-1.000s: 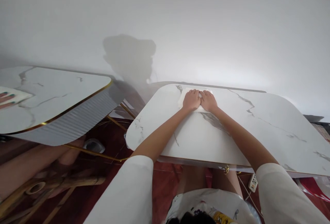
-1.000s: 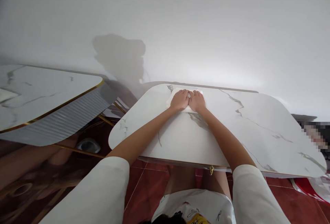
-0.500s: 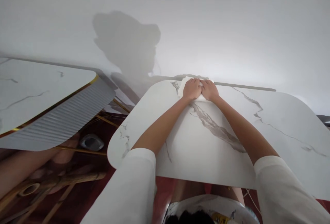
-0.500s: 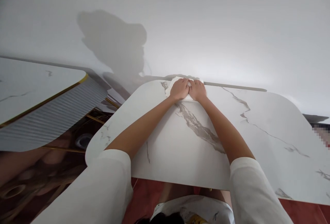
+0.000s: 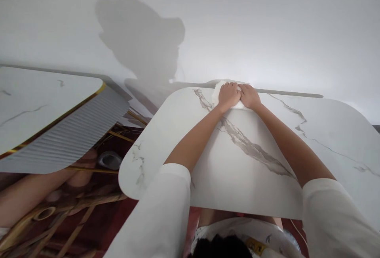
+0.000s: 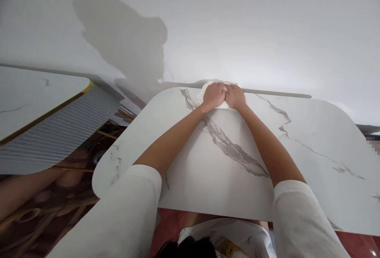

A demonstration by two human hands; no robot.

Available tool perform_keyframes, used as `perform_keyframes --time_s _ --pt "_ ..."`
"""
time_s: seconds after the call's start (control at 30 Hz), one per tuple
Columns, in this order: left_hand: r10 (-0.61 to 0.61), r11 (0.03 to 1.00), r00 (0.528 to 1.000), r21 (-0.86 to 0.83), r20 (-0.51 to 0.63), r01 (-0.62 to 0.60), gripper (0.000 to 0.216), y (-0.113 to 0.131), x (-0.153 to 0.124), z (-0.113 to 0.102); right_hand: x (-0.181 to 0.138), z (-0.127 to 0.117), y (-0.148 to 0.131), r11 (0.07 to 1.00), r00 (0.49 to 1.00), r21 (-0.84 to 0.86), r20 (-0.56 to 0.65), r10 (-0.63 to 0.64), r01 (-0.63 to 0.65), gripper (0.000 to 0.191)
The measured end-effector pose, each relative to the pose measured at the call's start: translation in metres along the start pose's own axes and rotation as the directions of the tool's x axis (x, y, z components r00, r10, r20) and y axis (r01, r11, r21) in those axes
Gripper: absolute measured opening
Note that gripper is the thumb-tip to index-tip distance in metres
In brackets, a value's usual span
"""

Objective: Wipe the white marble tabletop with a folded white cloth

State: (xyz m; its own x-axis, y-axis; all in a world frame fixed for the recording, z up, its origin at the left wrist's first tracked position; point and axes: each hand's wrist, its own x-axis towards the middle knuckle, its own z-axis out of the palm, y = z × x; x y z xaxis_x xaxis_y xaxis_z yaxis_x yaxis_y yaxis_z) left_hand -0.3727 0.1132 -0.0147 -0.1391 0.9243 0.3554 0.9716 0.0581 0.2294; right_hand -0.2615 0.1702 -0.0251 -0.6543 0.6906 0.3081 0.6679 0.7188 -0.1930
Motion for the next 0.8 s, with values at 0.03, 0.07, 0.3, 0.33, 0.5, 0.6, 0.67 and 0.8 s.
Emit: perform_keyframes --time_s 0.03,0.07,0.3,0.33,0.5,0.6,0.67,0.8 --pt "0.008 1.0 1.0 0.005 -0.001 -0.008 0.032 0.0 -0.001 -0.001 -0.002 -0.001 -0.002 1.0 1.0 -0.001 -0.004 0.01 -0.01 0.049" --pt "0.016 1.0 1.0 0.009 -0.003 -0.016 0.032 0.0 -0.003 -0.002 -0.004 -0.003 -0.005 1.0 1.0 -0.002 -0.007 0.018 -0.019 0.049" --pt "0.068 0.998 0.997 -0.015 -0.021 -0.068 0.036 0.007 -0.025 -0.009 -0.032 -0.012 -0.02 0.997 0.997 -0.029 -0.015 0.073 -0.073 0.05" --pt "0.074 0.997 0.997 -0.016 -0.024 -0.074 0.037 0.008 -0.029 -0.009 -0.036 -0.013 -0.022 0.997 0.997 -0.032 -0.019 0.077 -0.077 0.051" --pt "0.1 0.995 0.995 -0.018 -0.004 -0.1 0.039 0.013 -0.054 -0.017 -0.062 -0.02 -0.037 0.994 0.995 -0.037 -0.016 0.102 -0.102 0.05" --pt "0.117 0.993 0.993 -0.017 0.01 -0.117 0.039 0.017 -0.072 -0.025 -0.081 -0.026 -0.049 0.993 0.994 -0.059 0.006 0.106 -0.106 0.05" --pt "0.131 0.991 0.991 -0.015 0.015 -0.131 0.037 0.019 -0.085 -0.03 -0.094 -0.031 -0.056 0.993 0.994 -0.062 0.016 0.105 -0.104 0.05" --pt "0.162 0.987 0.987 0.005 0.015 -0.162 0.037 0.023 -0.111 -0.035 -0.12 -0.037 -0.07 0.994 0.995 -0.043 0.012 0.099 -0.098 0.049"
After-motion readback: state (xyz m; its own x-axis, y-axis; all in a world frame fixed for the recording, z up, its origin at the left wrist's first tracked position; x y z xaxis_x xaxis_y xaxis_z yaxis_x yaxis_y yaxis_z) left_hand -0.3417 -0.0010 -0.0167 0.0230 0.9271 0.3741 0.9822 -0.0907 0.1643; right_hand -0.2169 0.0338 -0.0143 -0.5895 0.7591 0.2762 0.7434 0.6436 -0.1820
